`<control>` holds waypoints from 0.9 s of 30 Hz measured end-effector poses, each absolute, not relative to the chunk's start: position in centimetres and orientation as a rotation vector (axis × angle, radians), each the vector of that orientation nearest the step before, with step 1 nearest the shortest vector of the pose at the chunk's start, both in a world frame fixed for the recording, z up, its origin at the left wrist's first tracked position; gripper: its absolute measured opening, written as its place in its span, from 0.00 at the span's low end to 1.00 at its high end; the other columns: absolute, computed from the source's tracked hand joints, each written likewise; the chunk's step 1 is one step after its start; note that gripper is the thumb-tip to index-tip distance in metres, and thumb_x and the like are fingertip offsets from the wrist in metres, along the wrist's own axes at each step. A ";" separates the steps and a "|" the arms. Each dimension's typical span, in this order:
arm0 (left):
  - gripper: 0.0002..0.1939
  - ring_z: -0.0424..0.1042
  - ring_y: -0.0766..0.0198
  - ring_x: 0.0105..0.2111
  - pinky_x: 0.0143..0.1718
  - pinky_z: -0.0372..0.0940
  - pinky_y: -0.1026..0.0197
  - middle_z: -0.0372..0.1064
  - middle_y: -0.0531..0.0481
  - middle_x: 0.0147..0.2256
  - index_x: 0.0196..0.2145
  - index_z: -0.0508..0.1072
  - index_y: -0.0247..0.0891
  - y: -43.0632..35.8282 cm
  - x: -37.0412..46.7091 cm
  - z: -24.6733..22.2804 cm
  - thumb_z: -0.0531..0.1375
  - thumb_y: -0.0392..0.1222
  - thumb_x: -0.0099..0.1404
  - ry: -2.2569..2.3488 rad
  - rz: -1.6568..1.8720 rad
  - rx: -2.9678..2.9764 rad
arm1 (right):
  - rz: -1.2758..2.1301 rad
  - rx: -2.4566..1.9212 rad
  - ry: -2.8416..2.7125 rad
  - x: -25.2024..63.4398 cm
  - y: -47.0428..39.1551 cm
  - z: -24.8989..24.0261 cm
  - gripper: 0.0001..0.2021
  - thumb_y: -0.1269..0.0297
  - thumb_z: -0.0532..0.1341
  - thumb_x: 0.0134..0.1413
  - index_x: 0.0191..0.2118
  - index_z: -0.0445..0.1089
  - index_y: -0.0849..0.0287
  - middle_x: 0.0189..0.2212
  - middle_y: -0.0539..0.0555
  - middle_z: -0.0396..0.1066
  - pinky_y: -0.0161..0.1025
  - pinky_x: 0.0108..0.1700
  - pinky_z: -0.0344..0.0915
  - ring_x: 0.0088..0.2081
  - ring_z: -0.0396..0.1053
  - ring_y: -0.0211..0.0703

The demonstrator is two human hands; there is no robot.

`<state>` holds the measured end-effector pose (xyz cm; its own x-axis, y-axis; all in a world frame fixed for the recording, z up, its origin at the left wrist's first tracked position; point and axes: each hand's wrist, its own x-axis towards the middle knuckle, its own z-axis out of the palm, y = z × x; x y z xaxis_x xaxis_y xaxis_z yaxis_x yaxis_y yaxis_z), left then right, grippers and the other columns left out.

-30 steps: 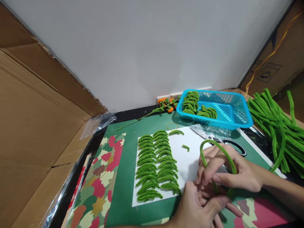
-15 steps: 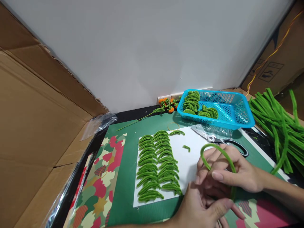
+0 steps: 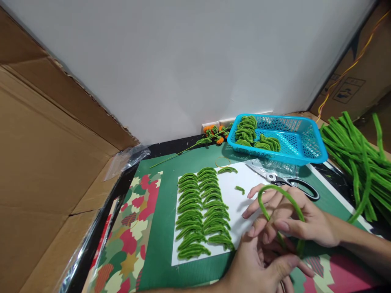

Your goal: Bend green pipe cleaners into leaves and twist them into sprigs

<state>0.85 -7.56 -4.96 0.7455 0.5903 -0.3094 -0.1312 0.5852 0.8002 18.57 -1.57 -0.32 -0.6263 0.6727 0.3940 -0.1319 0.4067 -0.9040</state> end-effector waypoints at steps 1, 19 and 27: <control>0.44 0.66 0.75 0.15 0.17 0.63 0.73 0.78 0.50 0.31 0.62 0.59 0.38 -7.6 0.8 -5.1 0.71 0.65 0.60 0.618 0.446 0.833 | 1.313 -0.461 -1.878 18.5 -1.5 -0.2 0.18 0.57 0.59 0.71 0.37 0.85 0.58 0.39 0.59 0.85 0.49 0.66 0.60 0.53 0.76 0.52; 0.32 0.63 0.72 0.16 0.19 0.58 0.68 0.65 0.50 0.20 0.40 0.86 0.27 -7.6 0.1 -5.3 0.68 0.66 0.63 0.733 0.447 0.999 | 1.246 -0.656 -1.635 18.4 -2.1 -1.2 0.25 0.47 0.57 0.72 0.35 0.83 0.59 0.29 0.54 0.72 0.39 0.37 0.64 0.33 0.71 0.43; 0.39 0.64 0.72 0.19 0.21 0.58 0.69 0.73 0.44 0.26 0.40 0.84 0.27 -7.3 0.2 -4.3 0.67 0.73 0.57 0.763 0.316 1.001 | 1.060 -0.750 -1.578 18.1 -2.2 -1.5 0.24 0.46 0.61 0.70 0.29 0.80 0.57 0.23 0.52 0.70 0.39 0.35 0.62 0.31 0.68 0.42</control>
